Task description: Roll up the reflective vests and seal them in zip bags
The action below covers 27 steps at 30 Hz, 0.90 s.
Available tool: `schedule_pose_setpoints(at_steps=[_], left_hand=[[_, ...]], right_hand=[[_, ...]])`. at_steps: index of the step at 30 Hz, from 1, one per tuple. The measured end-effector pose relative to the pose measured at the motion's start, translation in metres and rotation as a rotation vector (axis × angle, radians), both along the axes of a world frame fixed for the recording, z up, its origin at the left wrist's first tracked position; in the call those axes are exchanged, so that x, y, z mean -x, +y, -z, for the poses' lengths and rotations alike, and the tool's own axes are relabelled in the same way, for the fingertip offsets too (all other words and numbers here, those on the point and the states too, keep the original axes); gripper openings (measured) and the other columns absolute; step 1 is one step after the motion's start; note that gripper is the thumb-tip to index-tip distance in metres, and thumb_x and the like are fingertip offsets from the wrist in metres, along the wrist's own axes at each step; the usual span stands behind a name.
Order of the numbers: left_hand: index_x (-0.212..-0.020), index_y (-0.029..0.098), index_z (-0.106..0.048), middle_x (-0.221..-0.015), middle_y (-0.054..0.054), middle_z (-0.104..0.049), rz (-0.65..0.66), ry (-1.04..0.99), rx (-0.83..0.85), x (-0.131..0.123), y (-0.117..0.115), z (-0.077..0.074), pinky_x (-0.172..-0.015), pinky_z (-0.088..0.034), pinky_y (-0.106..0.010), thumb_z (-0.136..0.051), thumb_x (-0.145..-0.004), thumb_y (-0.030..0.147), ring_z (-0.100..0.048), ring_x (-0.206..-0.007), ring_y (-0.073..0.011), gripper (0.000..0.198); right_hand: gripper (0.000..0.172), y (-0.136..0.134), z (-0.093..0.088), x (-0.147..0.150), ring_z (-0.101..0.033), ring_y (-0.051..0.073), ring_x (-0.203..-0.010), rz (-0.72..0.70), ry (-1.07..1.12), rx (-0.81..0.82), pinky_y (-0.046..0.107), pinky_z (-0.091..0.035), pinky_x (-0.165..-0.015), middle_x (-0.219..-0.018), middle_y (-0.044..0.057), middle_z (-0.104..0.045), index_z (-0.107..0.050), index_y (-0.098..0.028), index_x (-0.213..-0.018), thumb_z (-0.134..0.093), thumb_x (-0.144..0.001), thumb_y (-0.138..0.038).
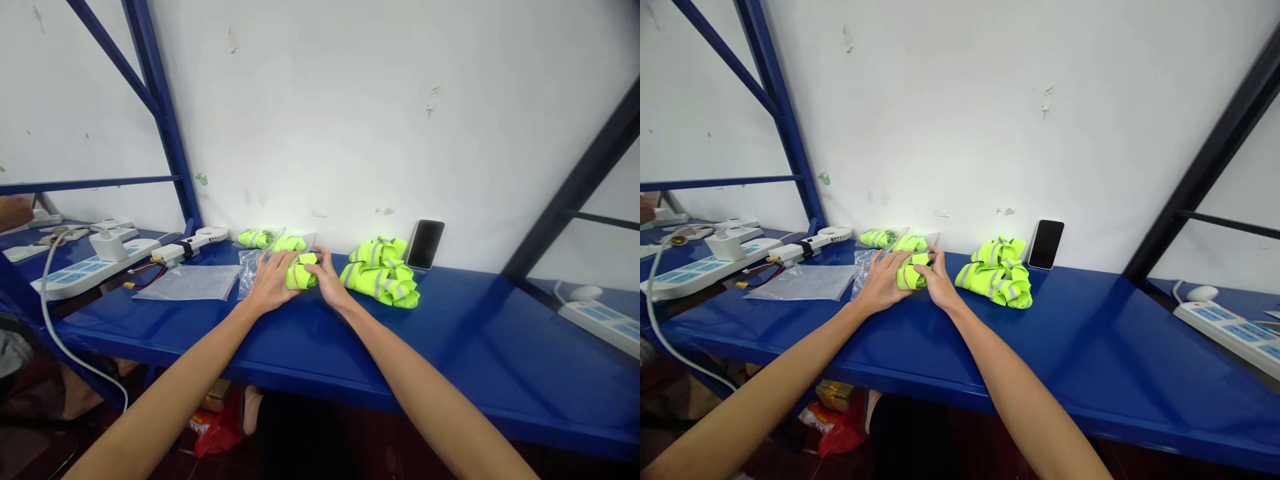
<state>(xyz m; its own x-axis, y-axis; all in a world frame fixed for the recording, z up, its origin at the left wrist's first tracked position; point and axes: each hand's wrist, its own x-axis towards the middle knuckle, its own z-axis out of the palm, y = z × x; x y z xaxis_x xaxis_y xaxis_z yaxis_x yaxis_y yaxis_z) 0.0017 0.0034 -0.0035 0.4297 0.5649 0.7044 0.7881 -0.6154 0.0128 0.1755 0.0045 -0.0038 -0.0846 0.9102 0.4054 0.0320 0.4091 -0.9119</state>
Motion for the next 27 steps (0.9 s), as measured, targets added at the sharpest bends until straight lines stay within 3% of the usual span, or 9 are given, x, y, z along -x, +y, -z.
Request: schedule_pose_setpoints(at_steps=[4,7,11,14,17,21,24,27], left_hand=[[-0.132,0.020,-0.042,-0.128,-0.013,-0.056,0.014,0.026,0.000,0.003,0.002,0.001,-0.112,-0.016,-0.053,-0.067,-0.070,0.046,-0.047,-0.123,-0.0314,0.072],[-0.132,0.019,-0.042,-0.126,-0.013,-0.057,0.063,0.078,-0.001,-0.001,0.001,0.001,-0.112,-0.018,-0.052,-0.066,-0.071,0.046,-0.048,-0.123,-0.0306,0.071],[-0.133,0.019,-0.040,-0.129,-0.013,-0.056,0.085,0.091,0.012,-0.009,-0.004,0.000,-0.111,-0.021,-0.051,-0.065,-0.072,0.041,-0.048,-0.122,-0.0298,0.070],[-0.133,0.019,-0.041,-0.128,-0.013,-0.056,0.103,0.103,0.010,-0.008,-0.004,-0.001,-0.111,-0.023,-0.049,-0.064,-0.071,0.036,-0.050,-0.121,-0.0288,0.067],[-0.130,0.019,-0.044,-0.125,-0.013,-0.058,0.121,0.108,-0.015,-0.002,-0.002,-0.001,-0.110,-0.025,-0.049,-0.062,-0.074,0.036,-0.052,-0.118,-0.0285,0.062],[-0.130,0.020,-0.046,-0.122,-0.012,-0.059,0.144,0.129,-0.031,0.003,-0.001,-0.002,-0.104,-0.032,-0.047,-0.060,-0.079,0.038,-0.054,-0.114,-0.0284,0.056],[-0.134,0.021,-0.044,-0.122,-0.013,-0.059,0.142,0.166,-0.019,0.000,-0.005,-0.004,-0.098,-0.037,-0.045,-0.059,-0.080,0.037,-0.054,-0.113,-0.0292,0.059],[-0.141,0.023,-0.036,-0.125,-0.012,-0.056,0.155,0.205,-0.005,-0.006,-0.011,-0.007,-0.097,-0.038,-0.045,-0.061,-0.081,0.039,-0.053,-0.115,-0.0293,0.067]], right_hand=[[0.050,0.009,0.001,-0.009,-0.055,0.016,-0.077,-0.038,0.058,0.063,0.030,-0.048,-0.073,-0.091,0.004,-0.059,-0.058,-0.016,-0.102,-0.074,-0.062,-0.040],[0.038,0.008,0.003,-0.006,-0.055,0.015,-0.068,0.028,0.015,-0.015,0.028,-0.047,-0.067,-0.075,0.001,-0.060,-0.058,-0.016,-0.086,-0.076,-0.060,-0.037],[0.025,-0.003,0.001,0.008,-0.052,0.013,-0.059,0.201,-0.134,-0.108,0.027,-0.046,-0.060,-0.072,0.000,-0.062,-0.059,-0.018,-0.080,-0.071,-0.063,-0.032],[0.021,-0.012,-0.001,0.015,-0.055,0.013,-0.057,0.237,-0.168,-0.109,0.027,-0.047,-0.058,-0.074,-0.001,-0.063,-0.059,-0.020,-0.082,-0.068,-0.065,-0.028],[0.022,-0.016,-0.002,0.014,-0.063,0.016,-0.063,0.126,-0.160,-0.082,0.030,-0.051,-0.061,-0.086,0.002,-0.068,-0.062,-0.020,-0.088,-0.065,-0.068,-0.029],[0.026,-0.014,0.000,0.006,-0.066,0.019,-0.078,-0.146,-0.098,-0.019,0.033,-0.053,-0.072,-0.097,0.003,-0.069,-0.067,-0.020,-0.095,-0.055,-0.071,-0.020],[0.038,-0.010,0.003,0.005,-0.064,0.020,-0.086,-0.284,-0.096,-0.021,0.032,-0.051,-0.078,-0.098,0.002,-0.069,-0.065,-0.019,-0.101,-0.052,-0.066,-0.014],[0.031,-0.008,0.008,0.009,-0.061,0.020,-0.082,-0.371,-0.086,0.082,0.031,-0.050,-0.075,-0.089,0.003,-0.068,-0.065,-0.017,-0.093,-0.052,-0.065,-0.017]])
